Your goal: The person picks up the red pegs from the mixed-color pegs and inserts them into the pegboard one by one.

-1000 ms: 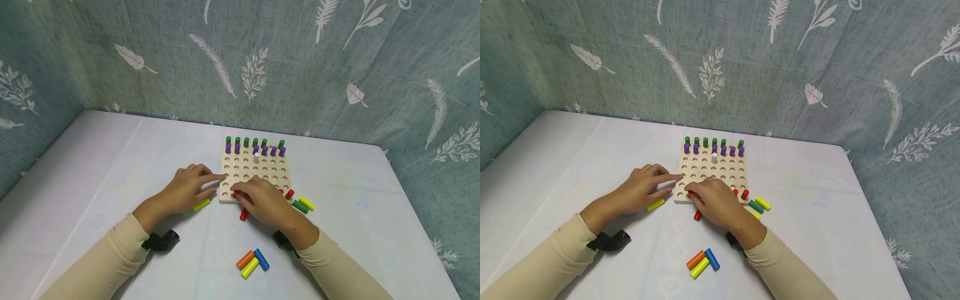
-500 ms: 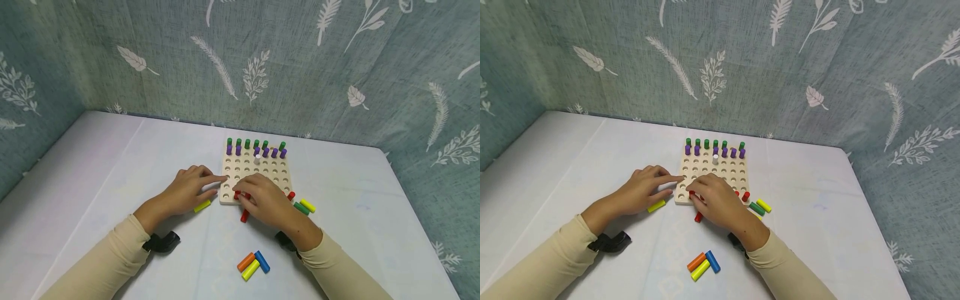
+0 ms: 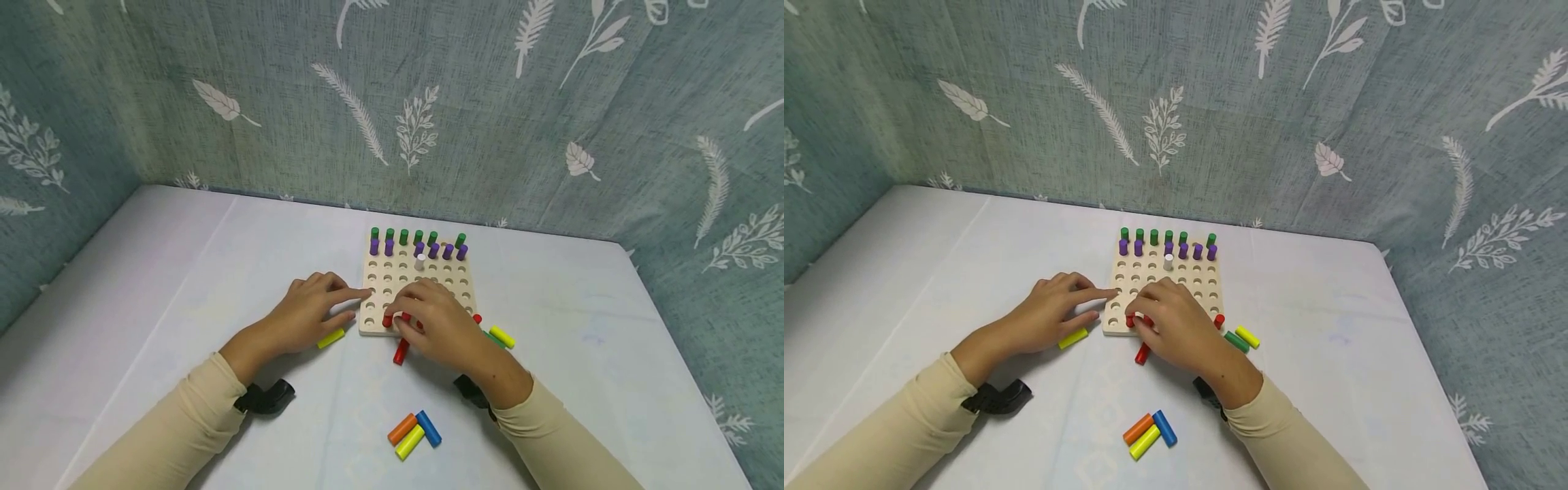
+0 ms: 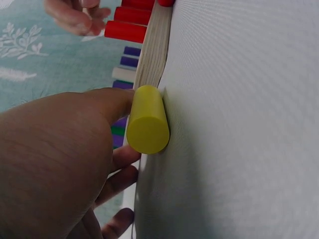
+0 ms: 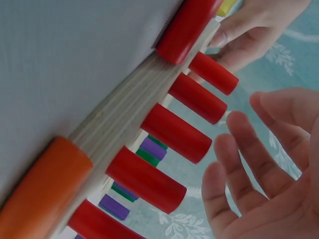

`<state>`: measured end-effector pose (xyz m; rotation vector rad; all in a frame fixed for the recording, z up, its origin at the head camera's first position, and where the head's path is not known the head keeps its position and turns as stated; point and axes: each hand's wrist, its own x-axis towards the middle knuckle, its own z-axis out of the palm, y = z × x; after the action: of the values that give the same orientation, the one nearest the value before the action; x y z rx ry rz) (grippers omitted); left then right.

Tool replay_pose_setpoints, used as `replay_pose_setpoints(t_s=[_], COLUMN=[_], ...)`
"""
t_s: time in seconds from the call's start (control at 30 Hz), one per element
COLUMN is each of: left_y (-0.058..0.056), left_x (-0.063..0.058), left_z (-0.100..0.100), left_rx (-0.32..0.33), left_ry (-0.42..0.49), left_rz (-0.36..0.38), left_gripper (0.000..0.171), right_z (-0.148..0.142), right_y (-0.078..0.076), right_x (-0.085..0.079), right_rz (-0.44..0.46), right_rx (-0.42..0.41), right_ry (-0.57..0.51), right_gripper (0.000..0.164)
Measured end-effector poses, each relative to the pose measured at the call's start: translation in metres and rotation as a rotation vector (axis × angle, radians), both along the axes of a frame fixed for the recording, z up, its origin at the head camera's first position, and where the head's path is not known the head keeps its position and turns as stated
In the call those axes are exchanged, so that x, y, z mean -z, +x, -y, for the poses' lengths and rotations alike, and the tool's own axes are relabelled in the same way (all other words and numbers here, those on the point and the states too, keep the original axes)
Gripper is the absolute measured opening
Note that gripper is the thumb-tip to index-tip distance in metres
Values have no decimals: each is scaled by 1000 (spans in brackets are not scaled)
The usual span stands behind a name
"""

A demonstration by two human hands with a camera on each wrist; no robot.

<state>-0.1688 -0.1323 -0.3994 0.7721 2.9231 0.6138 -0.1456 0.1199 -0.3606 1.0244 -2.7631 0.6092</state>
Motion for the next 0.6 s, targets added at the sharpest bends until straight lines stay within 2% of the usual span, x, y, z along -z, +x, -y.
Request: replay_pose_setpoints(t_s=[0.13,0.3,0.47,0.6], left_y=[0,0,0,0], left_x=[-1,0,1,3], left_z=[0,1,1,0], left_rx=[-6,-2,6,1], left_ry=[-1,4,8,15], left_rz=[-10,-4,-4,-7], left_gripper=[49,48,48,48], right_z=[-2,-3,-3,-3], right_y=[0,0,1,1], right_x=[-3,-5,-6,-4], right_rz=[29,126,207,295], right_rx=[-33,-86,-111,-114], right_ry=[-20,-13,20,87], right_gripper=[13,12,10,12])
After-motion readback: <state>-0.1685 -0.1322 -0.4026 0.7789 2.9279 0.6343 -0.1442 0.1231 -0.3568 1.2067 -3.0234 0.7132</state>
